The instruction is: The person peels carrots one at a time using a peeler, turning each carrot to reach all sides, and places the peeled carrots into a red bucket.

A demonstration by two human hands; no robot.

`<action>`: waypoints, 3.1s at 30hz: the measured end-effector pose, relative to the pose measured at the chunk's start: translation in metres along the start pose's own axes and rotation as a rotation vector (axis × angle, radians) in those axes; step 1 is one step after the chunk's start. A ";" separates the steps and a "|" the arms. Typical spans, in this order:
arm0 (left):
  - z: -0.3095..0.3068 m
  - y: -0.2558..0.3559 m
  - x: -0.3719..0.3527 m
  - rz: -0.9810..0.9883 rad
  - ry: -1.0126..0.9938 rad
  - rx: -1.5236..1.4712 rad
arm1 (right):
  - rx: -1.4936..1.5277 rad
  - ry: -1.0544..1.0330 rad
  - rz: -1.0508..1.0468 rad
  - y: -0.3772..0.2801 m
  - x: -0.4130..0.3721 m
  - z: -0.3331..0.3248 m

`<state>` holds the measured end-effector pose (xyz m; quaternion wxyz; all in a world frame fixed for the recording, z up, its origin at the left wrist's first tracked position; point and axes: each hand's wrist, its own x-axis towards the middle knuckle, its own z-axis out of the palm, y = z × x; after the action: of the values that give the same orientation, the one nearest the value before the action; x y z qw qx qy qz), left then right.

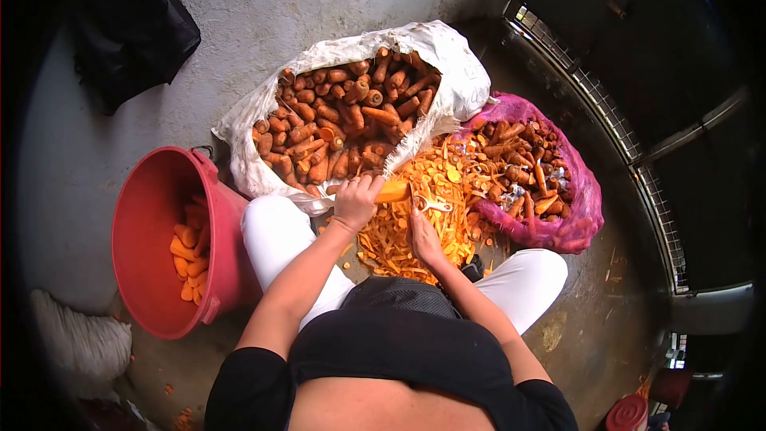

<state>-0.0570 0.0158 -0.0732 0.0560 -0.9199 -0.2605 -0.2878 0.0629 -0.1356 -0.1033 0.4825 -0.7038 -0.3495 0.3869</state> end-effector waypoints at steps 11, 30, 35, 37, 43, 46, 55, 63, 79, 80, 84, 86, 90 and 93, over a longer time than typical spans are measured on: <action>0.002 0.001 0.000 0.016 0.020 0.006 | 0.224 -0.056 0.173 -0.017 -0.009 -0.001; 0.001 0.002 -0.009 -0.073 -0.120 -0.105 | 0.148 -0.091 0.157 -0.004 -0.002 0.000; -0.002 0.008 -0.010 -0.243 -0.261 -0.306 | 0.186 -0.126 0.280 -0.026 -0.009 -0.005; -0.006 0.008 -0.009 -0.146 -0.169 -0.211 | 0.233 -0.126 0.222 -0.017 -0.007 -0.002; -0.002 0.010 -0.011 -0.169 -0.194 -0.194 | 0.291 -0.150 0.269 -0.018 -0.007 -0.004; -0.004 0.012 -0.012 -0.232 -0.253 -0.241 | 0.238 -0.118 0.183 -0.011 -0.004 -0.001; -0.008 0.015 -0.004 -0.400 -0.403 -0.313 | 0.233 -0.098 0.261 -0.020 -0.003 0.000; -0.006 0.013 -0.003 -0.383 -0.481 -0.289 | 0.025 -0.040 0.043 0.015 0.006 0.002; -0.018 -0.014 0.004 -0.954 -0.769 -1.730 | -0.392 -0.042 0.289 0.113 0.033 -0.034; -0.015 -0.015 0.002 -0.946 -0.792 -1.830 | -0.324 -0.012 0.286 0.106 0.035 -0.036; -0.013 -0.016 0.003 -0.804 -0.906 -2.273 | -0.181 0.059 0.309 0.086 0.028 -0.038; -0.018 -0.016 0.003 -0.690 -0.966 -2.457 | -0.180 0.041 0.315 0.084 0.029 -0.035; -0.028 -0.013 0.005 -0.560 -1.016 -2.623 | -0.160 0.070 0.176 0.068 0.030 -0.028; -0.029 -0.010 0.004 -0.590 -1.020 -2.610 | -0.160 0.062 0.065 0.056 0.031 -0.027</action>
<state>-0.0740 0.0189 -0.0480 -0.9732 -0.2262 0.0162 0.0381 0.1076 -0.1358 -0.1567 0.4226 -0.7627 -0.3411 0.3511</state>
